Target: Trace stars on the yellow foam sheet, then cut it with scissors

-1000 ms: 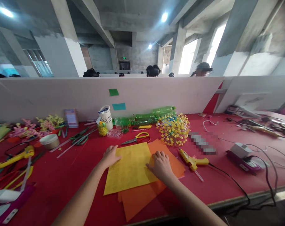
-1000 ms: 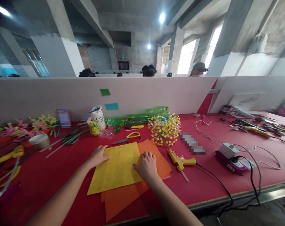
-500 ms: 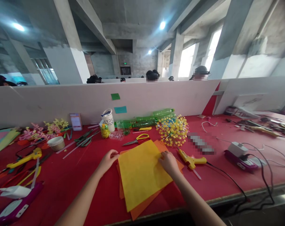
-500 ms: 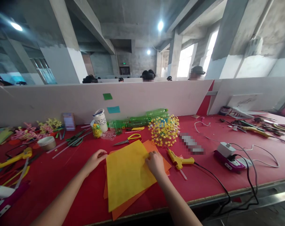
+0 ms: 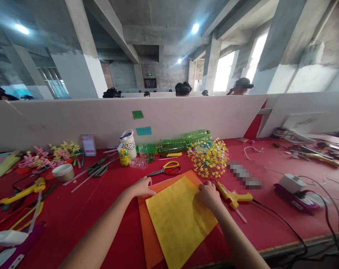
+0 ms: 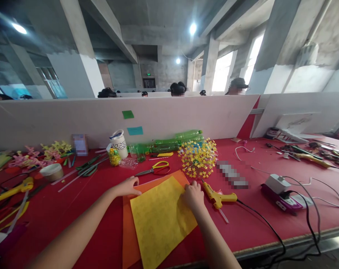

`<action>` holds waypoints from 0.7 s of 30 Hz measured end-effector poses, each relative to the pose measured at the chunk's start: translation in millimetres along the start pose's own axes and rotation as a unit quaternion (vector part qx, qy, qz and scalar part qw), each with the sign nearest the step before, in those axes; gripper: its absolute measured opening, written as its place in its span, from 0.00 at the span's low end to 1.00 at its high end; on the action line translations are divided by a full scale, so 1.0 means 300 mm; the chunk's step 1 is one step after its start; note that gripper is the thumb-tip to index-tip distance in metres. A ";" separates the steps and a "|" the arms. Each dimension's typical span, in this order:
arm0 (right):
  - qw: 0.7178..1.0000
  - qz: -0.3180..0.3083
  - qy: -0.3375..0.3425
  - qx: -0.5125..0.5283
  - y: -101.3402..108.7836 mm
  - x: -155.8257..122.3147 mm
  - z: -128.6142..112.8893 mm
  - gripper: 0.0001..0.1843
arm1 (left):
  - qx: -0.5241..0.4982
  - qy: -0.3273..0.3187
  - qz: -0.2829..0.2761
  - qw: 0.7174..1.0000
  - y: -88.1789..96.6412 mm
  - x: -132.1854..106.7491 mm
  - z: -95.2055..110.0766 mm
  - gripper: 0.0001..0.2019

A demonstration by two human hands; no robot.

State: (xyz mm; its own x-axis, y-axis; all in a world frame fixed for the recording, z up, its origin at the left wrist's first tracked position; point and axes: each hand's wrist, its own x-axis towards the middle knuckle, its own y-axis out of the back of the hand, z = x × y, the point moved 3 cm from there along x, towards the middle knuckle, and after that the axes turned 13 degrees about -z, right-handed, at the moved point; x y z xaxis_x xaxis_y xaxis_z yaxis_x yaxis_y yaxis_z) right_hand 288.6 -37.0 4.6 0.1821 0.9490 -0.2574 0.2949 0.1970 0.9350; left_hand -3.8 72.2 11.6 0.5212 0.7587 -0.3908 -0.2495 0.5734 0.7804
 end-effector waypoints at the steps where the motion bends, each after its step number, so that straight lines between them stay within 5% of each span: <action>1: 1.000 -0.005 0.004 0.006 0.001 0.002 0.001 0.11 | -0.006 -0.001 -0.020 1.000 0.007 0.013 0.009 0.22; 7: 0.999 -0.016 0.005 0.041 -0.012 0.021 0.010 0.13 | -0.082 -0.019 -0.160 0.984 0.010 0.042 0.085 0.20; 14: 0.989 0.069 0.043 0.122 -0.057 0.016 0.025 0.09 | -0.228 -0.041 -0.261 0.937 0.003 0.001 0.113 0.22; 21: 0.966 0.086 0.134 0.205 -0.046 0.032 0.029 0.05 | -0.301 -0.112 -0.176 0.930 -0.043 -0.073 0.131 0.21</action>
State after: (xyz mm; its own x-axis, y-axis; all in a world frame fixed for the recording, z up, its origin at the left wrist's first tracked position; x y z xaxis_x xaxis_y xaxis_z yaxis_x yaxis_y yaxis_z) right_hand 294.4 -32.8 -12.9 0.0292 0.9994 0.0173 0.6392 -0.0320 0.7684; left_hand 19.8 36.1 29.4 0.7980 0.4454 -0.4060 -0.4073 0.8951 0.1815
